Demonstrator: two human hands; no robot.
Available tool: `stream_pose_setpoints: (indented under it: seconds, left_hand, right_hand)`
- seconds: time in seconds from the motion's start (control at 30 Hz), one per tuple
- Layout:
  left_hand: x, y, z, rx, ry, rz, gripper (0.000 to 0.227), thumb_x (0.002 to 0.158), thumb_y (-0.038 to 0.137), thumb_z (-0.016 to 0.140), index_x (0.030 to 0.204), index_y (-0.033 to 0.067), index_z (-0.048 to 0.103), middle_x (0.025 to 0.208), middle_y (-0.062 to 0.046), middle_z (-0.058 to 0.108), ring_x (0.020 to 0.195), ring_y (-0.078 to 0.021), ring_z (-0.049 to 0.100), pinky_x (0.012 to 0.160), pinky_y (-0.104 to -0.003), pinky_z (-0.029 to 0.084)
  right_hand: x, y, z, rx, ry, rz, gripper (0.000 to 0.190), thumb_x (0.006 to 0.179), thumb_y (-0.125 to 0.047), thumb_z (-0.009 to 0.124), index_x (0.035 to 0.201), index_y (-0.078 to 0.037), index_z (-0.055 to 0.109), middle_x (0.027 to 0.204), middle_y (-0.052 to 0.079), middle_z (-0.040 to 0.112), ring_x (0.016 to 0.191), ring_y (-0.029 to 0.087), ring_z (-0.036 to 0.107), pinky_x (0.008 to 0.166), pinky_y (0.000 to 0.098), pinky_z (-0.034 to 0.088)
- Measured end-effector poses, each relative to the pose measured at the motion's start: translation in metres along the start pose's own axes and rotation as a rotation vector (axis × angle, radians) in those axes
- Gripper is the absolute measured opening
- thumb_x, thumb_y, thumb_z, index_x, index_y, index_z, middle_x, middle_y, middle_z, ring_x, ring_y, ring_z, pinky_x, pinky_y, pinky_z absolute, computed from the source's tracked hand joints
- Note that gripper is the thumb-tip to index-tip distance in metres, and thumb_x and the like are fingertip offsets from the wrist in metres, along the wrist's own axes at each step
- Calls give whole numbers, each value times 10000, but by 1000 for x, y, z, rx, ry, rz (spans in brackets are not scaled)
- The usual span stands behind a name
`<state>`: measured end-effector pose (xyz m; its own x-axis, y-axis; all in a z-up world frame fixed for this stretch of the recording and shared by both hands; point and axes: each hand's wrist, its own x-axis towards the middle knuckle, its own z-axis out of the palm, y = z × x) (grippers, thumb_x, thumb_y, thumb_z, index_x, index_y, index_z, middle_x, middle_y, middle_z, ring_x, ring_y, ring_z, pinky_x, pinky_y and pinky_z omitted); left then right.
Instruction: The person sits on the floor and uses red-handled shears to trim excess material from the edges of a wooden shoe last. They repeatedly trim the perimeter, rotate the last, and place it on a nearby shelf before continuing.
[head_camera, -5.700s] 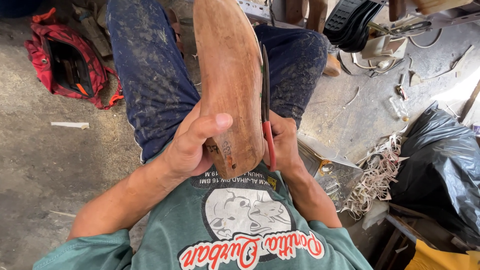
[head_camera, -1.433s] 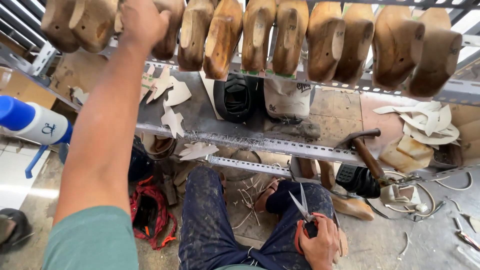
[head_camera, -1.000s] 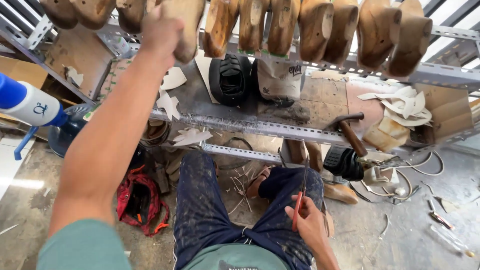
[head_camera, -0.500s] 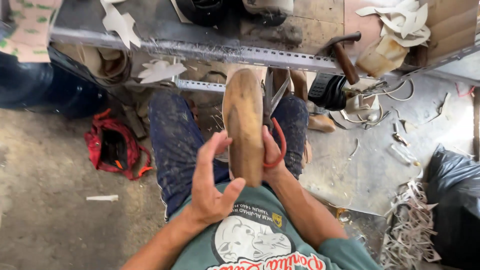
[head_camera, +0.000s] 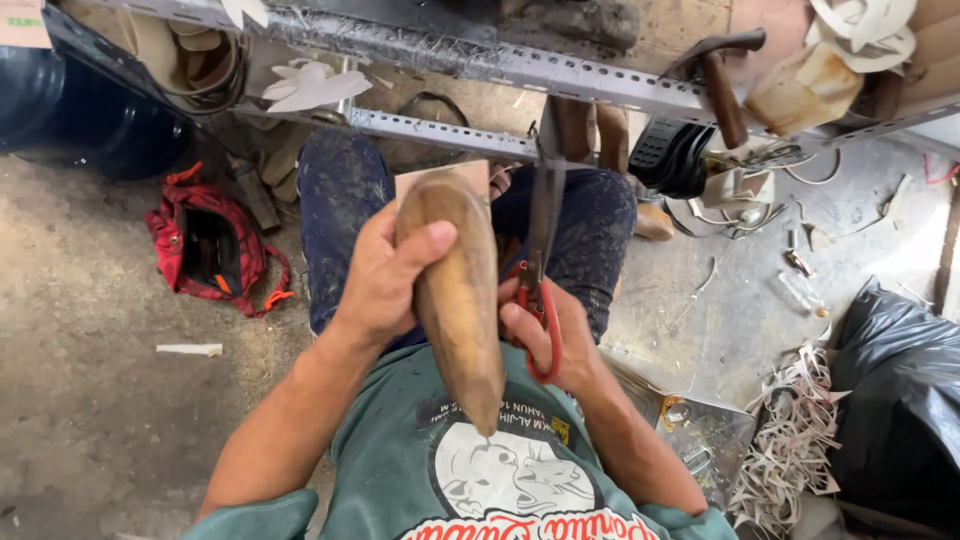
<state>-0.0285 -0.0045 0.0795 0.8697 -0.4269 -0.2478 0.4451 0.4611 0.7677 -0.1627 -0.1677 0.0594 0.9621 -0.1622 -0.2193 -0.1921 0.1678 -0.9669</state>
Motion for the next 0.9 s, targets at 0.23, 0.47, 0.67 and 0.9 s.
stream_pose_setpoints:
  seconds: [0.23,0.47,0.67,0.9]
  left_hand:
    - [-21,14,-5,-180,61,-116,176,875,130,720,980,17,636,679,-149,669,560,-204,707,485,-322,611]
    - [-33,-2,-19,-194,48,-147,216,876,140,723,1015,11,621,748,-150,672,619,-205,718,544,-333,621]
    - [-38,-4,-19,-249,44,-141,191,895,128,700,1038,25,627,762,-156,687,639,-205,727,589,-332,627]
    - [-45,-6,-15,-249,36,-105,198,902,133,702,1055,34,625,805,-151,700,688,-189,737,638,-330,633]
  right_hand:
    - [-5,-18,11,-289,-207,2,156,916,-241,735,879,-96,692,587,56,623,516,159,608,507,283,517]
    - [-15,-22,16,-363,-302,-30,170,943,-251,660,979,-94,606,667,65,556,545,231,601,534,344,493]
    - [-21,-16,20,-497,-239,-46,225,888,-269,727,920,-100,582,660,74,590,466,208,585,455,313,473]
    - [-31,10,14,-512,-209,-86,204,879,-241,713,909,-79,593,637,107,577,431,260,576,410,336,447]
